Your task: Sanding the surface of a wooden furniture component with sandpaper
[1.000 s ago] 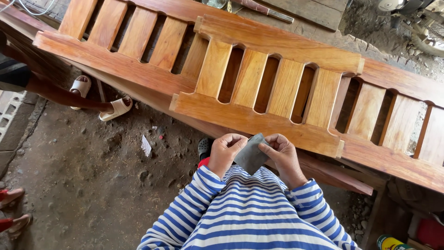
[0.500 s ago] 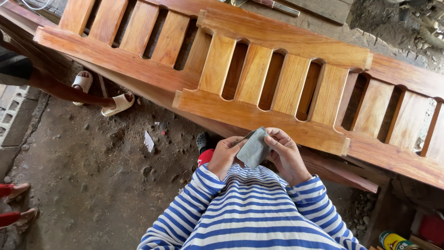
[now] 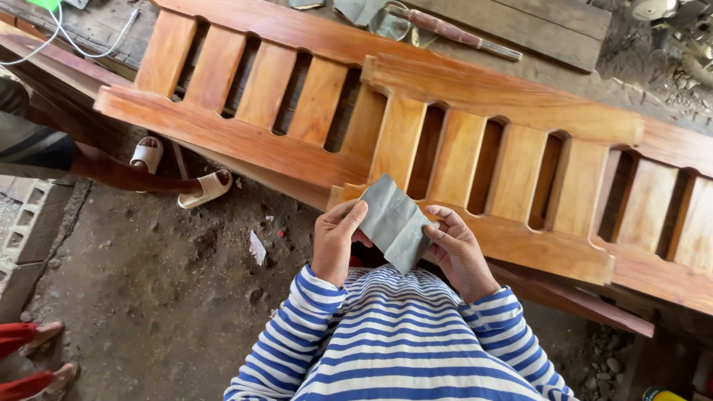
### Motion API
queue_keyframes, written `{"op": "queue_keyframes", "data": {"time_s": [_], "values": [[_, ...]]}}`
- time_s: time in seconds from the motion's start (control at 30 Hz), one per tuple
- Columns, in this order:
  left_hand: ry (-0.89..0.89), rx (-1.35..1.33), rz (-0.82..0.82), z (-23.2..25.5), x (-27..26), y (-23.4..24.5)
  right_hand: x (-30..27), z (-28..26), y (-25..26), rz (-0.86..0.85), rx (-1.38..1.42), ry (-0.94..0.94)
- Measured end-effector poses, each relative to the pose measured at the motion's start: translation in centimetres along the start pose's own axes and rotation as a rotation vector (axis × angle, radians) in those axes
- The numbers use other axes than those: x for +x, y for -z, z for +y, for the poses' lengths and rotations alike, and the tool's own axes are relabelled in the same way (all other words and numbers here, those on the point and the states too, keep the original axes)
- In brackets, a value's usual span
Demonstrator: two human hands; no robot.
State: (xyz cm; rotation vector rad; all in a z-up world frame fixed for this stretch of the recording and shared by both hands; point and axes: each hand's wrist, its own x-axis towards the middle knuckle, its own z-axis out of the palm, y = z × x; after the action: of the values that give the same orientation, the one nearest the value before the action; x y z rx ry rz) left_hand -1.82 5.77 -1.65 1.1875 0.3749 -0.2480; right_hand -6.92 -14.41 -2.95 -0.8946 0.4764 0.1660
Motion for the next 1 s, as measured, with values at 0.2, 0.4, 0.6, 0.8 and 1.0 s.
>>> {"op": "queue_keyframes", "data": {"time_s": [0.2,0.4,0.6,0.8,1.0], "values": [[0.046,-0.081,0.001,2.3,4.4,4.4,3.6,3.0,-3.5,0.003,0.049,-0.018],[0.122,-0.112,-0.018,3.1,7.2,7.6,5.5,5.7,-4.8,0.053,0.034,0.012],[0.189,-0.147,-0.046,2.6,9.5,9.6,3.8,4.0,-9.3,0.104,-0.126,0.049],[0.241,-0.176,-0.059,3.4,10.0,9.8,3.7,5.7,-10.6,0.174,-0.256,-0.006],[0.212,-0.095,-0.076,2.8,9.8,9.9,4.7,6.5,-9.8,0.172,-0.615,0.263]]}}
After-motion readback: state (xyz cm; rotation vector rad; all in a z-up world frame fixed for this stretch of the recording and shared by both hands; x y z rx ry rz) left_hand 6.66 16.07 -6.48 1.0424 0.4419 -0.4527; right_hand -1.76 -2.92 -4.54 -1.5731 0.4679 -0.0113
